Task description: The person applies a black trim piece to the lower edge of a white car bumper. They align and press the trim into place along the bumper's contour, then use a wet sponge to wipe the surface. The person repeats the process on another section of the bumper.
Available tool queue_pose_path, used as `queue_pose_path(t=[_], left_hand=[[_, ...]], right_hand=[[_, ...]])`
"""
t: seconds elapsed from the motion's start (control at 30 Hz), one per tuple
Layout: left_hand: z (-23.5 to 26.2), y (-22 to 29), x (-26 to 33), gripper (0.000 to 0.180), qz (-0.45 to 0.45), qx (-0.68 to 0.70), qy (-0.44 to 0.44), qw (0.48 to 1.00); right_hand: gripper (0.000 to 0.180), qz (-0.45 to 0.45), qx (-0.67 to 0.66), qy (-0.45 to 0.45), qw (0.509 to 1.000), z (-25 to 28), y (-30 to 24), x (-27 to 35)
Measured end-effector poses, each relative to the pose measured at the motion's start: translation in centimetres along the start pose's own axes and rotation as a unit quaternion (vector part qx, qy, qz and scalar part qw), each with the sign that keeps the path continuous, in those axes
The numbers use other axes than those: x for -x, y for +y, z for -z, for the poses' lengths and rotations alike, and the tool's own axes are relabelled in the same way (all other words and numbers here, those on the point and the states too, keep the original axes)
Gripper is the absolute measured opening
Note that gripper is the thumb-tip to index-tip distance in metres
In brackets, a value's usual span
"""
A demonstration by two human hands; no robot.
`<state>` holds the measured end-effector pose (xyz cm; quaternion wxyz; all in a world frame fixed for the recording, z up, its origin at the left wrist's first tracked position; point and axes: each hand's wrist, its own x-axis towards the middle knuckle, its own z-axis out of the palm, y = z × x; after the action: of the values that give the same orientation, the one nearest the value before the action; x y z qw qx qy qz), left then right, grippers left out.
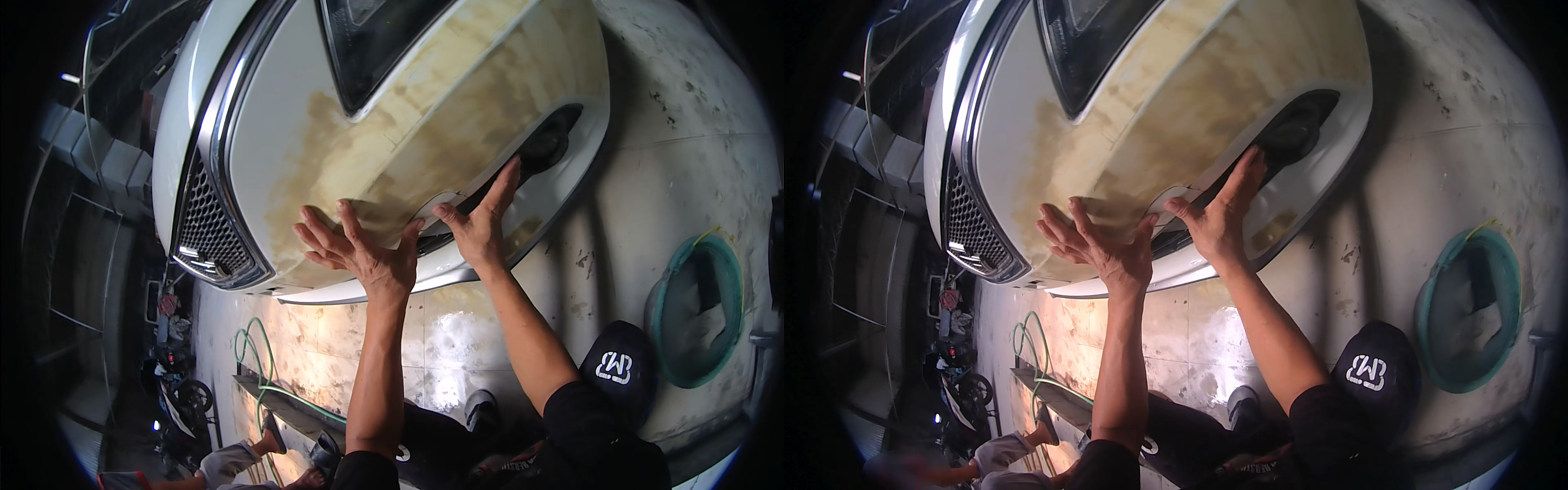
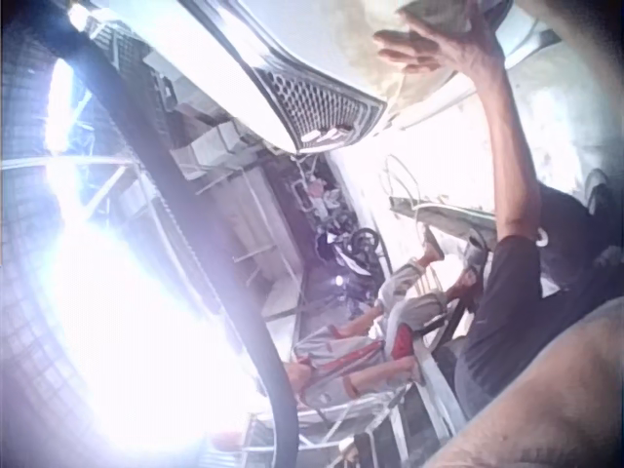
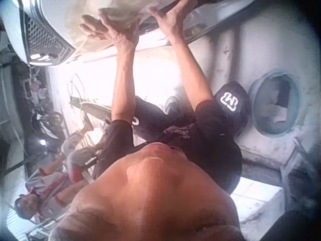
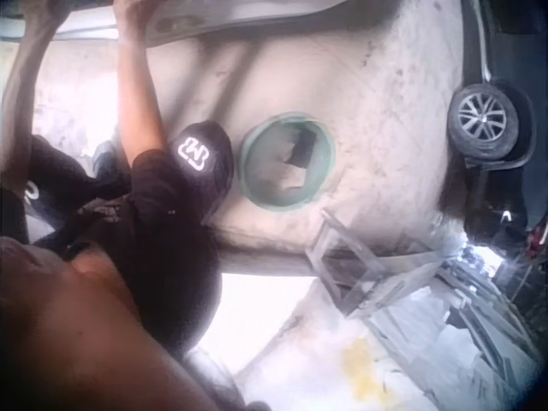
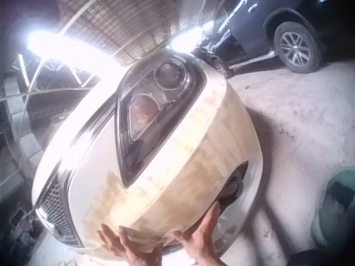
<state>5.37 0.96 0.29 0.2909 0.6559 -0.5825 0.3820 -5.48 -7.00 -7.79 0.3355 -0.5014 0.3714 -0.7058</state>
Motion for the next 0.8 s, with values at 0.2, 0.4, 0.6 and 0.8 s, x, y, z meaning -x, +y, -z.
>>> queue_pose_path(t=[0.2, 0.4, 0.6, 0.8], left_hand=[[0.3, -0.6, 0.2, 0.116, -0.032, -0.019, -0.011, 0.999], [0.7, -0.7, -0.1, 0.118, -0.034, -0.014, -0.04, 0.999], [-0.4, 0.1, -0.6, 0.128, -0.072, -0.067, 0.006, 0.995], [1.0, 0.4, -1.0, 0.127, -0.102, -0.136, 0.019, 0.985]], right_hand=[[0.13, -0.019, -0.024, -0.023, 0.999, 0.6, 0.7, 0.7], [0.124, -0.039, 0.038, 0.006, 0.998, 1.4, 2.5, 0.8], [0.135, -0.004, 0.047, 0.009, 0.999, 2.2, 3.2, 0.4], [0.135, -0.026, 0.025, 0.06, 0.998, 0.8, 1.4, 0.6]])
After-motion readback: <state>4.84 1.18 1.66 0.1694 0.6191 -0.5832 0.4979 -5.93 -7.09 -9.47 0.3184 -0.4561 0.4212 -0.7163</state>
